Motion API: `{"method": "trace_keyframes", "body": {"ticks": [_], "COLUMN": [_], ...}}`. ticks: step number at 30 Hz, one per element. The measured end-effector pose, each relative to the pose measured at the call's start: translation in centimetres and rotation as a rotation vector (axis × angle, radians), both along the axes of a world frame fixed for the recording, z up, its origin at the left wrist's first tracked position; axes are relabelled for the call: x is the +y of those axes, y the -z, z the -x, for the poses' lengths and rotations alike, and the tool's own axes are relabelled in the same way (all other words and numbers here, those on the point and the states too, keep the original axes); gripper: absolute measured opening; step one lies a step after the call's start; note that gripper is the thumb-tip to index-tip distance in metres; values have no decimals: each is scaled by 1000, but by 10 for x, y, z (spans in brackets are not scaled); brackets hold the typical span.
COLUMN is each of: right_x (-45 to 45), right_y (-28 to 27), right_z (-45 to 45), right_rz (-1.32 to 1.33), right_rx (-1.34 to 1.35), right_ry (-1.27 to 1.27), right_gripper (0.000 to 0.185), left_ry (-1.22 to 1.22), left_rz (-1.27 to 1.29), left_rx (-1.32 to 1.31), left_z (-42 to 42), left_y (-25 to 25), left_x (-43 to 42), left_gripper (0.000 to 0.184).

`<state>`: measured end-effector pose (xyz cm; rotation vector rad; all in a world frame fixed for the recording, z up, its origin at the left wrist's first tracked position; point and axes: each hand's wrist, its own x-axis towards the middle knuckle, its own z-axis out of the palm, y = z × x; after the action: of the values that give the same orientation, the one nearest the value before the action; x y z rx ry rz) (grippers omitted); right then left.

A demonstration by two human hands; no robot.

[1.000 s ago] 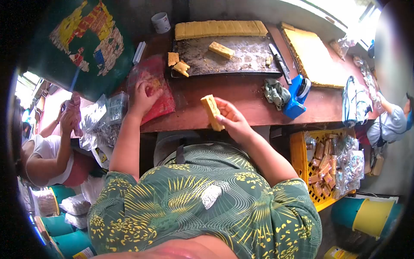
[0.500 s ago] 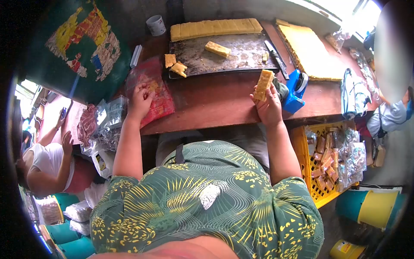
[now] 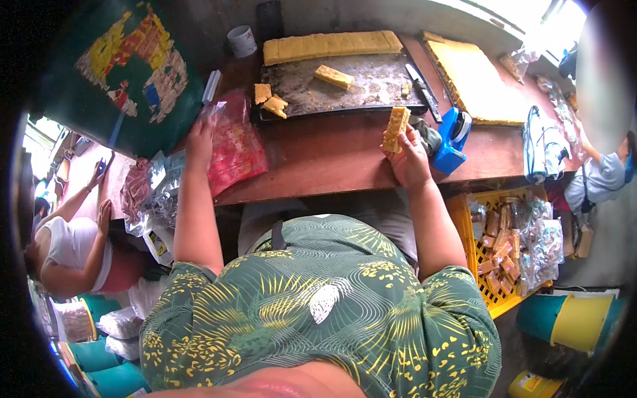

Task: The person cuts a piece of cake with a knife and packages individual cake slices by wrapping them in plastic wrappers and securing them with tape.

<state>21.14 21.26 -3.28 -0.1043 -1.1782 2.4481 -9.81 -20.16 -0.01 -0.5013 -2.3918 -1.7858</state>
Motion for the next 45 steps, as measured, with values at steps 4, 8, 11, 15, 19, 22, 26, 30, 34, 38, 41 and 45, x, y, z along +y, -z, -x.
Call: {"method": "trace_keyframes", "body": {"ticks": [4, 8, 11, 15, 19, 22, 26, 30, 34, 38, 41, 45], "right_x": [0, -4, -8, -20, -66, -68, -64, -62, -71, -67, -62, -84], "right_y": [2, 2, 5, 12, -41, -33, -31, -33, -37, -15, 1, -14], "right_z": [2, 2, 3, -2, 12, 32, 31, 29, 10, -46, -68, -54], "right_rz": [13, 15, -110, -531, -1313, -1465, -1515, -1531, -1577, -1766, -1948, -1915], "right_rx": [11, 52, 65, -16, -130, -202, -180, -237, -187, -122, -198, -113], "right_ry": [5, 42, 101, 72, 109, 48, 15, -24, 193, 228, 301, 396], "right_gripper": [44, 45, 45, 57, 62, 60, 55, 66, 75, 73, 73, 52], "left_ry": [427, 794, 861, 550, 509, 513, 507, 482, 529, 575, 586, 631], "left_rz": [-14, 596, 611, 680, 780, 753, 726, 673, 445, 266, -2, -75], "left_rx": [318, 360, 349, 411, 275, 254, 271, 216, 44, 99, -97, 13], "left_z": [-107, -195, -202, -168, -160, -160, -159, -156, -117, -102, -112, -126], "left_y": [-39, -14, -3, -12, 2, 1, 3, 2, -1, 9, 11, -4], "left_x": [102, 151, 150, 114, 99, 99, 97, 100, 124, 154, 172, 167], "left_gripper": [27, 54, 71, 79, 89, 90, 89, 81, 63, 49, 45, 39]}}
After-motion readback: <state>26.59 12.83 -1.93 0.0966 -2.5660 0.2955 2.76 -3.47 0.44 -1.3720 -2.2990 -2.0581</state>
